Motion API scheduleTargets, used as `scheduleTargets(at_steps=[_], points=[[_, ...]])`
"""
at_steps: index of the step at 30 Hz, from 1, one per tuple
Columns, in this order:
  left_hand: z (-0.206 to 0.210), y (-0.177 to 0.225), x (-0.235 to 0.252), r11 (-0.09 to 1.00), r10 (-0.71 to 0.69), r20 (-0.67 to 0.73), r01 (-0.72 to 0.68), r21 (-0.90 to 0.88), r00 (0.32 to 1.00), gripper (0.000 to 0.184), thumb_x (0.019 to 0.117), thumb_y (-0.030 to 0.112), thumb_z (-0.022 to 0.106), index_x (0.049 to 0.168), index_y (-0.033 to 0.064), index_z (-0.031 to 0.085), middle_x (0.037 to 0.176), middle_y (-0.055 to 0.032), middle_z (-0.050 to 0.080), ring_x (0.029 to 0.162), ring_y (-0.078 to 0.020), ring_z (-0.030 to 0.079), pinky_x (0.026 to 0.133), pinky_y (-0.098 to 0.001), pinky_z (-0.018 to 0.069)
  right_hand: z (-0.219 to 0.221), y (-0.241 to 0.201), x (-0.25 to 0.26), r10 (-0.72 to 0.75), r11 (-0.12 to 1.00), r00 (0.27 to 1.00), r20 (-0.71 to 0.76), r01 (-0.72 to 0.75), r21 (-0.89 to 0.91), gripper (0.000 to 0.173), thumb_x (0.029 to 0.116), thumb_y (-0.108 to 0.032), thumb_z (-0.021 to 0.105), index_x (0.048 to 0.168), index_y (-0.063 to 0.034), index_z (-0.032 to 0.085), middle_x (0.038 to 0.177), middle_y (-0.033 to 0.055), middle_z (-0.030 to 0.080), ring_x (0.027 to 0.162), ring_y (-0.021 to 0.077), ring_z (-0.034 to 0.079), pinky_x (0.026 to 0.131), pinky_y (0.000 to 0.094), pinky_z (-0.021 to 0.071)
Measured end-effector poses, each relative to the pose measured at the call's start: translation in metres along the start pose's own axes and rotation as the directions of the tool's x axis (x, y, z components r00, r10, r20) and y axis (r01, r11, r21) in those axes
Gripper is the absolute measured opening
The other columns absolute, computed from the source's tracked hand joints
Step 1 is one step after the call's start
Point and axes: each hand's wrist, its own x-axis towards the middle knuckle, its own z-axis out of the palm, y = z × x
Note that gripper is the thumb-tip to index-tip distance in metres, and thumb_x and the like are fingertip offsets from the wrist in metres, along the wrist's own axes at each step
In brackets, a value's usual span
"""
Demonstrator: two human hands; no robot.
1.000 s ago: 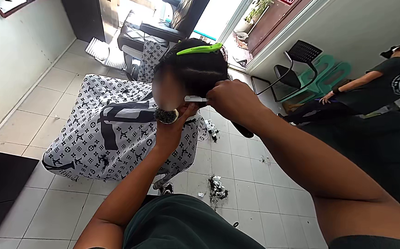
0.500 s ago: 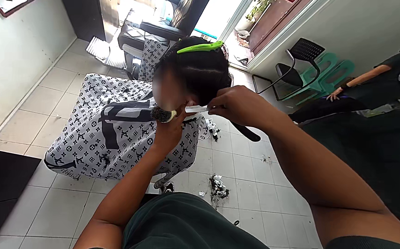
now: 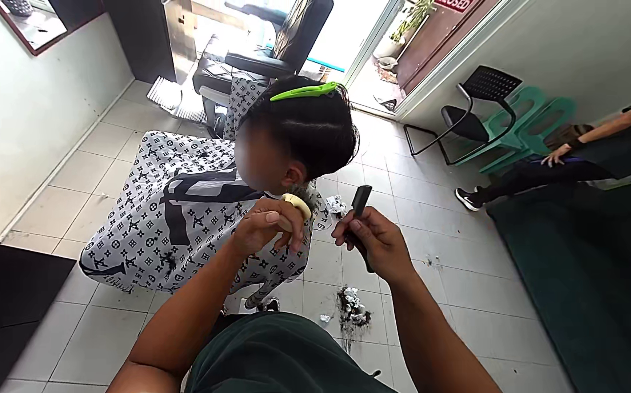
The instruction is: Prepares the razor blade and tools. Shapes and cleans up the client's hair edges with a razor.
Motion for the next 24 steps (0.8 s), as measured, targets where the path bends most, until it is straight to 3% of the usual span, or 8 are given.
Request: scheduleTargets(at_steps=[3, 7, 9, 12, 15, 17, 20, 24], points=[[0.009, -0.001, 0.003, 0.996, -0.018, 0.066, 0.023, -0.082, 0.998, 0.054, 0.1007, 0.059, 0.05, 0.103, 0.012, 0.076, 0.091, -0.0019, 0.075, 0.075, -0.0055, 0.069, 0.064, -0.0196, 0.0545, -0.006, 0.007, -0.008, -0.05, 0.913, 0.981, 0.188, -0.031, 0.406, 0.022, 0.1093, -0.023, 0.047, 0.105, -0.0117, 0.067, 0.082, -0.0039, 0.073, 0.068, 0.0019, 0.066, 0.061, 0.0167, 0.0533], [0.018, 0.004, 0.008, 0.975, 0.03, 0.11, -0.005, -0.223, 0.993, 0.054, 0.1009, 0.059, 0.048, 0.1, 0.0127, 0.076, 0.085, -0.0011, 0.074, 0.073, -0.008, 0.069, 0.063, -0.0227, 0.0544, 0.004, 0.009, -0.018, -0.317, 0.482, 0.855, 0.411, -0.228, 0.846, 0.027, 0.1058, -0.028, 0.053, 0.101, -0.0116, 0.074, 0.07, -0.0044, 0.069, 0.057, 0.0026, 0.065, 0.053, 0.0182, 0.0528], [0.028, 0.012, 0.01, 0.968, 0.04, 0.16, 0.001, -0.25, 0.986, 0.057, 0.0991, 0.062, 0.048, 0.096, 0.0126, 0.076, 0.081, 0.0002, 0.073, 0.072, -0.0078, 0.07, 0.064, -0.0229, 0.0546, 0.009, 0.018, -0.018, -0.074, 0.609, 0.846, 0.528, -0.381, 0.696, 0.028, 0.1063, -0.033, 0.053, 0.102, -0.0156, 0.075, 0.071, -0.0062, 0.071, 0.054, -0.0007, 0.063, 0.048, 0.0151, 0.0507], [0.03, 0.03, 0.012, 0.989, 0.142, -0.081, -0.14, 0.037, 0.987, 0.047, 0.1045, 0.05, 0.047, 0.093, 0.0146, 0.075, 0.081, 0.0017, 0.073, 0.071, -0.0071, 0.069, 0.063, -0.0229, 0.0558, 0.013, 0.024, -0.007, 0.292, 0.79, 0.919, 0.264, -0.387, 0.475, 0.025, 0.1076, -0.02, 0.041, 0.102, -0.0111, 0.064, 0.073, -0.0042, 0.07, 0.054, 0.0014, 0.06, 0.049, 0.0163, 0.0482], [0.018, 0.033, 0.03, 0.747, 0.461, -0.612, 0.091, 0.659, 0.643, 0.005, 0.0987, 0.012, 0.06, 0.098, 0.0112, 0.065, 0.091, 0.0002, 0.071, 0.075, -0.0056, 0.067, 0.061, -0.0209, 0.0554, 0.003, 0.017, 0.01, 0.243, 0.966, 0.97, 0.012, -0.244, 0.087, 0.022, 0.1066, -0.01, 0.045, 0.116, -0.0013, 0.063, 0.09, -0.0019, 0.074, 0.071, 0.0029, 0.066, 0.061, 0.0189, 0.0536], [0.0, 0.026, 0.047, 0.515, 0.573, -0.68, 0.445, 0.733, 0.457, 0.037, 0.0881, 0.011, 0.076, 0.121, 0.001, 0.062, 0.121, -0.0128, 0.063, 0.104, -0.0159, 0.062, 0.079, -0.0293, 0.0544, -0.004, 0.007, 0.024, 0.21, 0.97, 0.975, -0.078, -0.218, -0.107, 0.022, 0.1054, -0.009, 0.05, 0.12, -0.0018, 0.065, 0.095, 0.0007, 0.075, 0.078, 0.0061, 0.069, 0.068, 0.023, 0.058], [-0.021, 0.009, 0.06, 0.297, 0.619, -0.639, 0.617, 0.729, 0.457, 0.084, 0.0772, 0.029, 0.088, 0.147, 0.0022, 0.049, 0.158, -0.0256, 0.035, 0.137, -0.037, 0.046, 0.105, -0.0503, 0.0455, -0.013, -0.007, 0.046, 0.193, 0.961, 0.973, -0.129, -0.214, -0.177, 0.02, 0.1032, -0.007, 0.058, 0.121, -0.0039, 0.066, 0.098, 0.0046, 0.074, 0.081, 0.0112, 0.074, 0.071, 0.0294, 0.0638], [-0.021, -0.011, 0.061, 0.089, 0.618, -0.526, 0.613, 0.785, 0.584, 0.102, 0.0742, 0.041, 0.089, 0.156, 0.0056, 0.04, 0.166, -0.0294, 0.017, 0.151, -0.0463, 0.026, 0.116, -0.0576, 0.0341, -0.019, -0.014, 0.068, 0.027, 0.909, 0.993, -0.118, -0.073, -0.411, 0.019, 0.0983, -0.008, 0.068, 0.116, -0.0025, 0.072, 0.104, 0.0083, 0.073, 0.083, 0.0116, 0.073, 0.076, 0.0298, 0.0635]])
